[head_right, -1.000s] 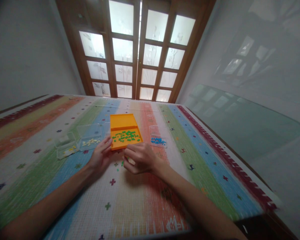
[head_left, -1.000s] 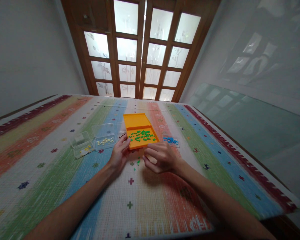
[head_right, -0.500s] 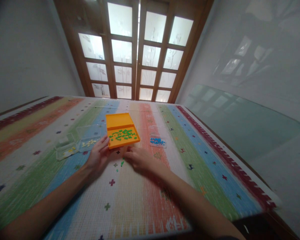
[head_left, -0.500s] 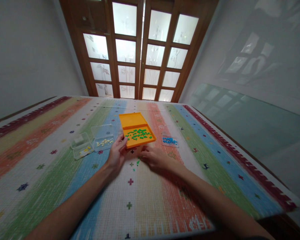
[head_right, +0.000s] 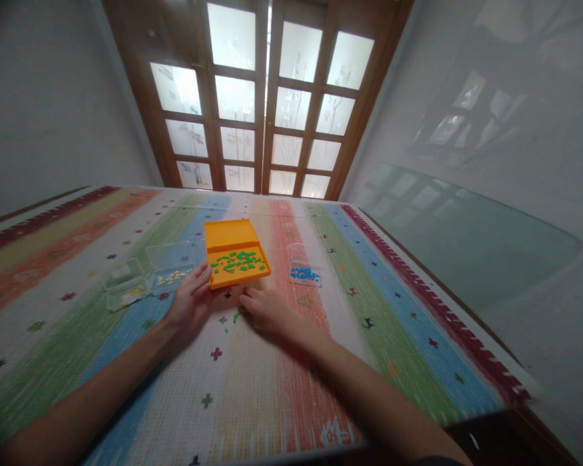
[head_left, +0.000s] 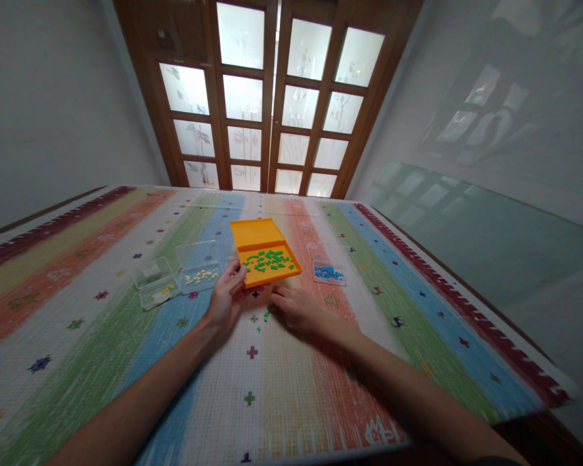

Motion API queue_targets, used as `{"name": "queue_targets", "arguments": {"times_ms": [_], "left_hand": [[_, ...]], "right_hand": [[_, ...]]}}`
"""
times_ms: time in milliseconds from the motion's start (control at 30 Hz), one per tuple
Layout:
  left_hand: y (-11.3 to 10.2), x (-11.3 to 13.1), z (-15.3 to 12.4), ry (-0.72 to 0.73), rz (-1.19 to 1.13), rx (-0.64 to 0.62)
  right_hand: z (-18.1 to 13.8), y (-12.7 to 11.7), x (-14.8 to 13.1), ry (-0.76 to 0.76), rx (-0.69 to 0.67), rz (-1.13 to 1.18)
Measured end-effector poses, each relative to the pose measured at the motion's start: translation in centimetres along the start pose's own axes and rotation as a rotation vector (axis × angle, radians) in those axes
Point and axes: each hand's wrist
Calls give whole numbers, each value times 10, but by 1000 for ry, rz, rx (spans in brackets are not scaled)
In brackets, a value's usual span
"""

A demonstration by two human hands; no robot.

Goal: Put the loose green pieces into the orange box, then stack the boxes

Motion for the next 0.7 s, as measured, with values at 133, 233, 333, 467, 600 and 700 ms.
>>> {"name": "queue_targets", "arguments": {"times_ms": [133, 233, 333, 467, 600, 700], "left_hand": [[2, 0, -2, 4, -4, 2], [1, -1, -1, -2, -6, 0], [1, -1, 0, -4, -8, -13], [1, -2, -1, -5, 7, -31], [3, -2, -4, -11, 31, -51], [3, -2, -5, -19, 38, -68]], "right_hand": [[0, -5, 1, -41, -25, -5], [0, -17, 1, -108, 60, 97], [3, -37, -1, -133, 184, 262], [14, -63, 1, -77, 284, 336], [31, -75, 11, -58, 259, 259], [42, -75, 15, -5, 217, 162]]}}
Point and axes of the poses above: each hand's wrist, its own z-axis towards the middle knuckle, its own y-axis out of the palm, x = y × z, and after that the axes turned 8 degrees about x, right-handed
